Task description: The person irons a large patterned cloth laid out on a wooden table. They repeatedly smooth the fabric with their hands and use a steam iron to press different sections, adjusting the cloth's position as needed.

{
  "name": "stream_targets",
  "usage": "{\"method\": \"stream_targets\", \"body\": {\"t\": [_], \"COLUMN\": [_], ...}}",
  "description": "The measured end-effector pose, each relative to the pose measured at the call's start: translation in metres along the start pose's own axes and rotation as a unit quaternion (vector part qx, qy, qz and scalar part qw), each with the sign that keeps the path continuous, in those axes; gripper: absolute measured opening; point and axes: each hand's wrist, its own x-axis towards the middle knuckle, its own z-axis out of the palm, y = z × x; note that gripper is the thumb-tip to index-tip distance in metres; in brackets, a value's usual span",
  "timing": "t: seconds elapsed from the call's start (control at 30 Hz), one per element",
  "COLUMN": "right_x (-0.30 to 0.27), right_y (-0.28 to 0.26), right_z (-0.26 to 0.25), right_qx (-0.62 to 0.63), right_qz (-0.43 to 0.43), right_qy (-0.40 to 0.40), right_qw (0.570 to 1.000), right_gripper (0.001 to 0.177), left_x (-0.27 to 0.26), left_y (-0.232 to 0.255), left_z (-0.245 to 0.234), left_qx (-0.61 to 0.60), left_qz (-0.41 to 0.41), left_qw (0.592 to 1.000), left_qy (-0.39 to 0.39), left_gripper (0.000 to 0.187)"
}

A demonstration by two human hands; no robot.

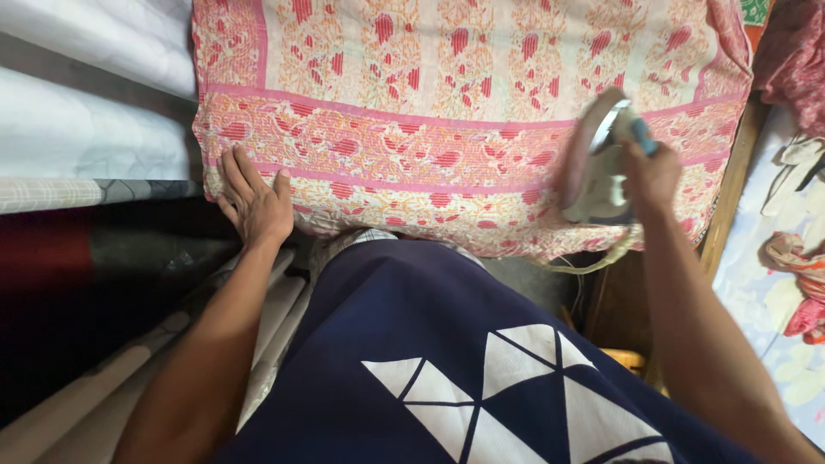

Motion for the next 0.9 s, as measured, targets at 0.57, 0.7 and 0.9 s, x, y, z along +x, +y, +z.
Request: {"method": "stream_targets", "body": {"t": [0.57,0.7,0.9], "right_x": [0.141,0.163,0.169], "right_y": [0.149,0.169,0.171], "right_z": [-0.128,-0.133,-0.134], "right_qx": [0.003,0.071,0.155], "right_qz": [0.052,0.045,0.039], "right_qy": [0.102,0.088,0.025], "right_qw": [0.993,0.993,0.987], "right_gripper": [0.041,0.036,0.025], "left_x": [0.003,-0.047,-0.115], "left_y": [0.037,0.09,0.142], "left_z": [0.004,0.021,0.078], "left_qx": [0.049,0.082,0.04], "left_qz": [-0.06,0.057,0.123], "left_qw": [0.997,0.995,0.992], "left_qy": [0.008,0.014,0.005], "left_gripper": [0.088,0.082,0.077]}}
